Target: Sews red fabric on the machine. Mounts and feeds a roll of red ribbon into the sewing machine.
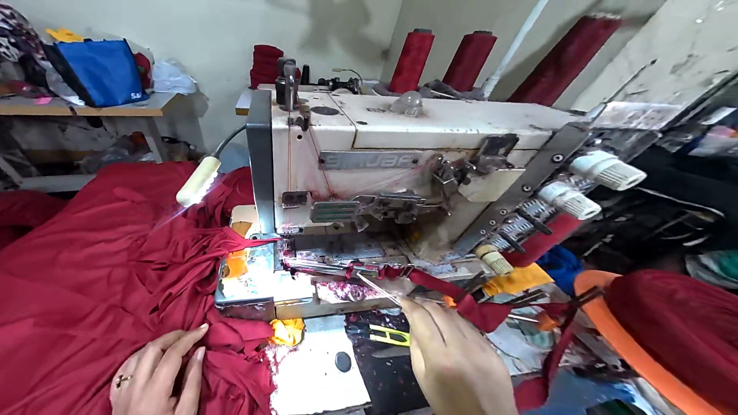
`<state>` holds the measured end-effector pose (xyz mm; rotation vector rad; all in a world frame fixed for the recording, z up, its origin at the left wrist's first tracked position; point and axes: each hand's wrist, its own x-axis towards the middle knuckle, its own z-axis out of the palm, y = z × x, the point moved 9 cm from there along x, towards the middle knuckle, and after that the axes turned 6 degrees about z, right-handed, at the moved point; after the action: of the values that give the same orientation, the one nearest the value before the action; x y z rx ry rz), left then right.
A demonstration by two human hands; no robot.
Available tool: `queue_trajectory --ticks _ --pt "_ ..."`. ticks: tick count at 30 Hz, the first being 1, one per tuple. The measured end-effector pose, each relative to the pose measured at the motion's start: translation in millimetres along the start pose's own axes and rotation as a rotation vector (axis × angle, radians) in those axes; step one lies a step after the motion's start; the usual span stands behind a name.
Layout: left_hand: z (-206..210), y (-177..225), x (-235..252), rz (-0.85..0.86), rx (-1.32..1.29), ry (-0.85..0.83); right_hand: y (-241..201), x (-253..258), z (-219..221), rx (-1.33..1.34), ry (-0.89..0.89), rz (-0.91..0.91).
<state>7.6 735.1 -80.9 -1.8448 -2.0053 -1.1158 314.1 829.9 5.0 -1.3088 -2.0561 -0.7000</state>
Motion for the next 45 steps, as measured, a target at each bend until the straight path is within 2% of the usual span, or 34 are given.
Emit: queue_trajectory --ticks 5,8,12,21,24,28,30,35,38,42,45 --pt "2.5 0.3 0.2 0.031 0.037 -0.029 -2.2 5.9 -17.3 -0.071 -0.084 0.048" --pt "3.5 -0.7 -0.3 0.046 0.052 -0.024 -4.4 11.3 -24.7 -0.091 -0.113 0.011" --pt "5.8 -0.8 -1.0 0.054 0.065 -0.023 -14.2 7.7 -19.1 -0.117 -0.073 -0.055" --pt "4.2 1.8 -2.5 0.072 0.062 -0.022 -17.6 3.3 -6.0 -0.07 0.025 0.009" --pt "4.3 2.2 -2.9 0.071 0.064 -0.016 -7.6 -1.4 3.9 0.11 0.028 0.152" --pt "4.7 2.0 -4.4 0.068 0.067 -0.021 19.9 -22.9 47.6 0.692 -0.222 0.5" --pt "4.6 2.8 -4.3 0.076 0.067 -0.02 23.4 -33.5 62.2 0.912 -0.281 0.589" --pt "5.6 2.3 -4.6 0.062 0.068 -0.037 15.9 -27.3 27.1 0.54 -0.179 0.399" --pt "6.2 4.0 -3.9 0.056 0.066 -0.038 10.5 -22.8 17.5 0.44 -0.148 0.384" --pt "6.0 3.9 -3.9 0.069 0.083 -0.016 6.7 -22.9 22.3 0.422 -0.11 0.382" --pt "5.8 4.4 -4.1 0.061 0.092 -0.024 7.6 -27.1 35.1 0.552 -0.108 0.442"
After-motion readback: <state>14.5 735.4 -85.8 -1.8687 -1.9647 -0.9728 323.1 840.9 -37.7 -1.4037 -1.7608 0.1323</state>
